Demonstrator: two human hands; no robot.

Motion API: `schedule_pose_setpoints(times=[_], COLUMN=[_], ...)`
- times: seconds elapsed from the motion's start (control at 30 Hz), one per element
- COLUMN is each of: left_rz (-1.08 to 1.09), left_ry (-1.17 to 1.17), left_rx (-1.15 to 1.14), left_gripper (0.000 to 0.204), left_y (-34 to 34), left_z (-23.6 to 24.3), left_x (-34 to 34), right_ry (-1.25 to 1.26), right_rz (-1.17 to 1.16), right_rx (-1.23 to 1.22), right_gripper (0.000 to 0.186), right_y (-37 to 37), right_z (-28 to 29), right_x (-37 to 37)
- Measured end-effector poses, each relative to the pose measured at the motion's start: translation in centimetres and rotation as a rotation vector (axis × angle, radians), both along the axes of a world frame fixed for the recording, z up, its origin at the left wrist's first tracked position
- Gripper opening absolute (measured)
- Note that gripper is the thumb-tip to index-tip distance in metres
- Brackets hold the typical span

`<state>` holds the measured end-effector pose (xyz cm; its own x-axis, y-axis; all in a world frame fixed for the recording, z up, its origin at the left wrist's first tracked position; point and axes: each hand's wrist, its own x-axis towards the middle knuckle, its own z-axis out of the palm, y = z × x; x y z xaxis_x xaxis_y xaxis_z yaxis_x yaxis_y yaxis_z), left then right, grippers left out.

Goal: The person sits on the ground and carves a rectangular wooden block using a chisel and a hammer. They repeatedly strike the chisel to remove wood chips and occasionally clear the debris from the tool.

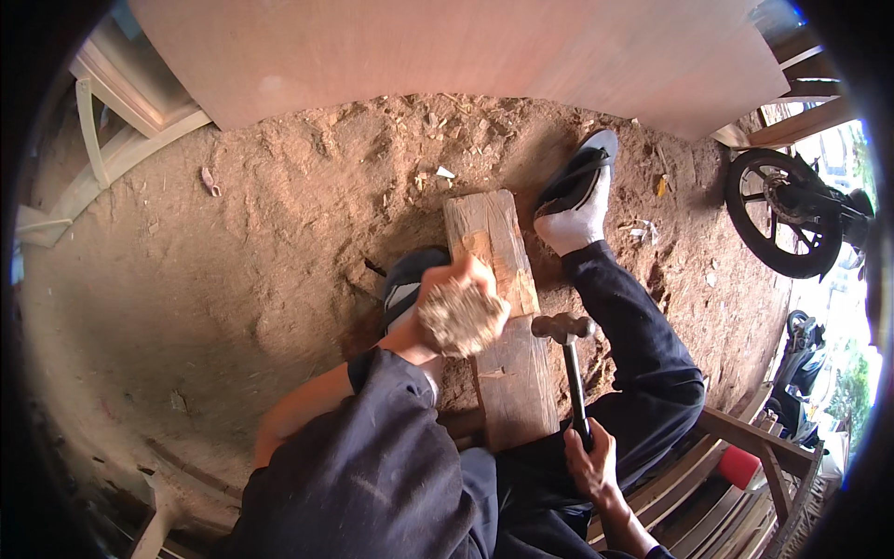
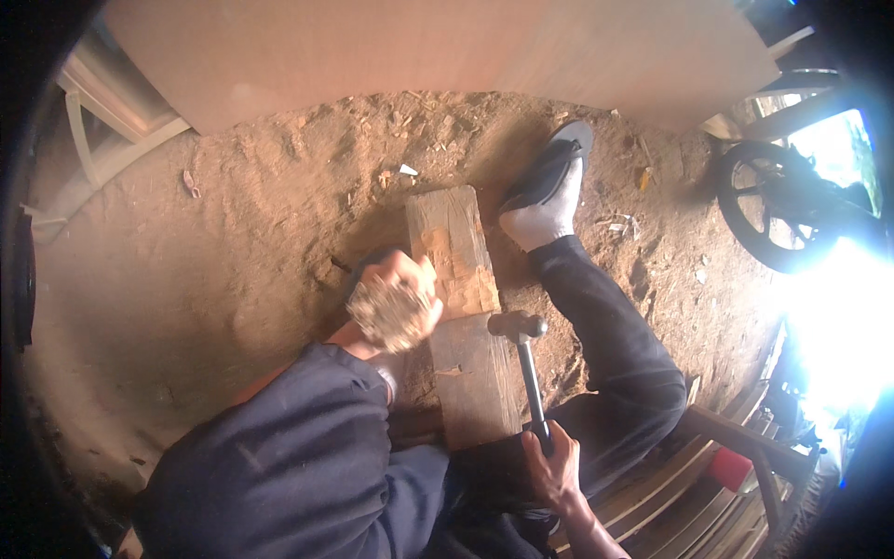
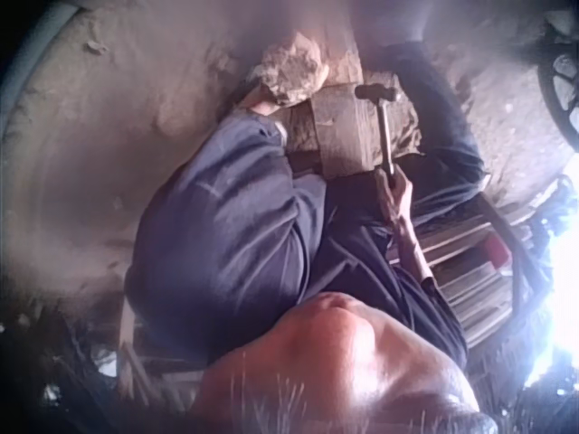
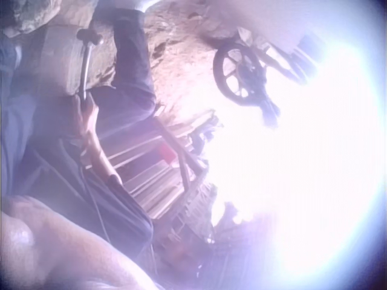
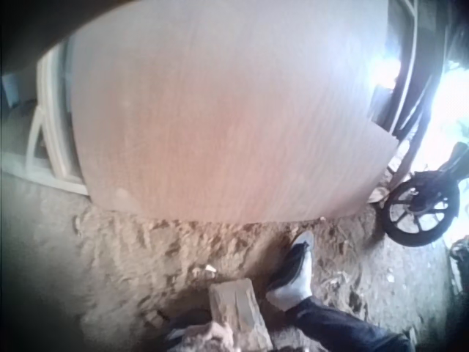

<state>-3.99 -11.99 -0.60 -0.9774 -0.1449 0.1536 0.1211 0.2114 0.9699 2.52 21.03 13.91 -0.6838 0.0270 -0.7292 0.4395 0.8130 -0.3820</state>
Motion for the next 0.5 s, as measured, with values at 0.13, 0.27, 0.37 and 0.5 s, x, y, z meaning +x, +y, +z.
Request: schedule_pose_setpoints(times=[0.13,0.27,0.37,0.5], left_rz=[0.207,0.359,0.488,0.716], left_ry=[0.128,0.227,0.343,0.55], left_rx=[0.226,0.375,0.498,0.61], left_gripper=[0.031,0.026,0.023,0.022], left_y=[-2.1,-4.8,-7.4,-12.4], left_z=[0.4,3.0,5.6,9.5], left_x=[0.5,1.6,3.1,7.5], right_ry=[-0.009,0.003,0.074,0.264], right_rz=[0.01,0.005,0.089,0.167], right_rx=[-0.059,-0.076,-0.068,-0.215], right_gripper=[0.028,0.023,0.024,0.029], right_y=[-0.7,-1.6,-2.5,-1.4], right_z=[-0.3,0.5,1.4,0.6], right_x=[-0.1,-0.2,-0.2,1.2])
